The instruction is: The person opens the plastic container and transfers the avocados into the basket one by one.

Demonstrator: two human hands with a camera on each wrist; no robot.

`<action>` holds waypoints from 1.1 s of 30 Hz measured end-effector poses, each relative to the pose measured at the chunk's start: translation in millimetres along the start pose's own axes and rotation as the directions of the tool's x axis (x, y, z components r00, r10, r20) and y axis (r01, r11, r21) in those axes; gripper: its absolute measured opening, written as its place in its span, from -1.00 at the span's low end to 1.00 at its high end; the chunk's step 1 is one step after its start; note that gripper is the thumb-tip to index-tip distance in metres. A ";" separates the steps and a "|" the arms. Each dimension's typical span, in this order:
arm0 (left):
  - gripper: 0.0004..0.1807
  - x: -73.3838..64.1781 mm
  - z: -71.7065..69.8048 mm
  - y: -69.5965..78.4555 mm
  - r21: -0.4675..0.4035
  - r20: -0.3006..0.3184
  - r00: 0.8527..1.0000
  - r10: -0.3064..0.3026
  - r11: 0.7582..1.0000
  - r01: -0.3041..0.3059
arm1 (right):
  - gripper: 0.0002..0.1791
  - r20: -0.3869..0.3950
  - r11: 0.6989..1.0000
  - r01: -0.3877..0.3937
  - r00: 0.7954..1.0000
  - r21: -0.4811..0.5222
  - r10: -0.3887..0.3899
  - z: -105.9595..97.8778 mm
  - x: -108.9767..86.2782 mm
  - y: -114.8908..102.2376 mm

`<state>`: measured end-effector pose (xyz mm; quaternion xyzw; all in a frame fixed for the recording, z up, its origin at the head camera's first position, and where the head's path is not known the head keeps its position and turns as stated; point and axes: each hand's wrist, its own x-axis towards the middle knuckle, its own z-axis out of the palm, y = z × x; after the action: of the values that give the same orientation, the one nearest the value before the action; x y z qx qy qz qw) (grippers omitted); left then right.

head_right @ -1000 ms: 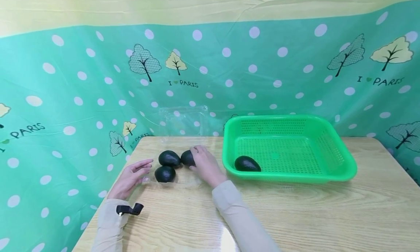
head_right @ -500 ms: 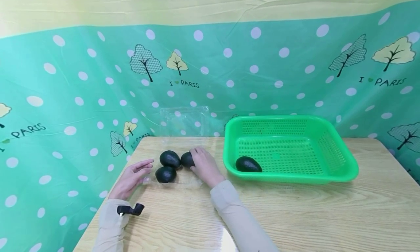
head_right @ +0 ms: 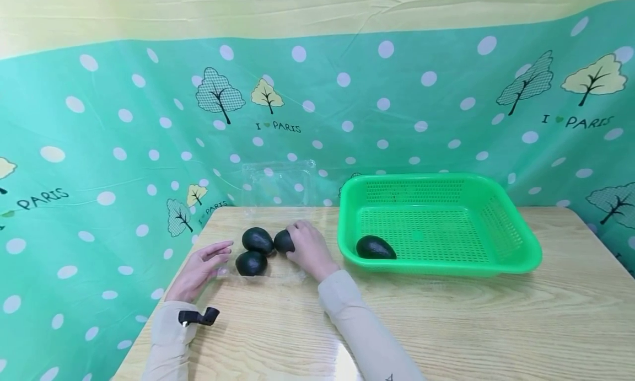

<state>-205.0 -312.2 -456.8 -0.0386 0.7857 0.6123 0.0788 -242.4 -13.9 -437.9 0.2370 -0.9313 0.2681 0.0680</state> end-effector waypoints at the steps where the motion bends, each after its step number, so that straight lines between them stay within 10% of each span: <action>1: -0.46 0.1 0.0 0.0 -0.001 0.001 1.000 -0.001 1.000 0.001 | -0.32 0.001 1.000 -0.001 1.000 0.001 0.001 -0.5 0.1 0.0; 33: -0.43 3.8 -2.6 -1.2 -0.028 0.041 0.999 0.011 1.000 -0.010 | -0.36 -0.161 0.994 0.106 0.982 0.031 -0.099 -54.2 -13.3 -4.0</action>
<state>-208.8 -314.9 -458.0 -0.0231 0.7756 0.6242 0.0913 -228.9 17.3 -393.5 0.2638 -0.9039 0.3008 0.1511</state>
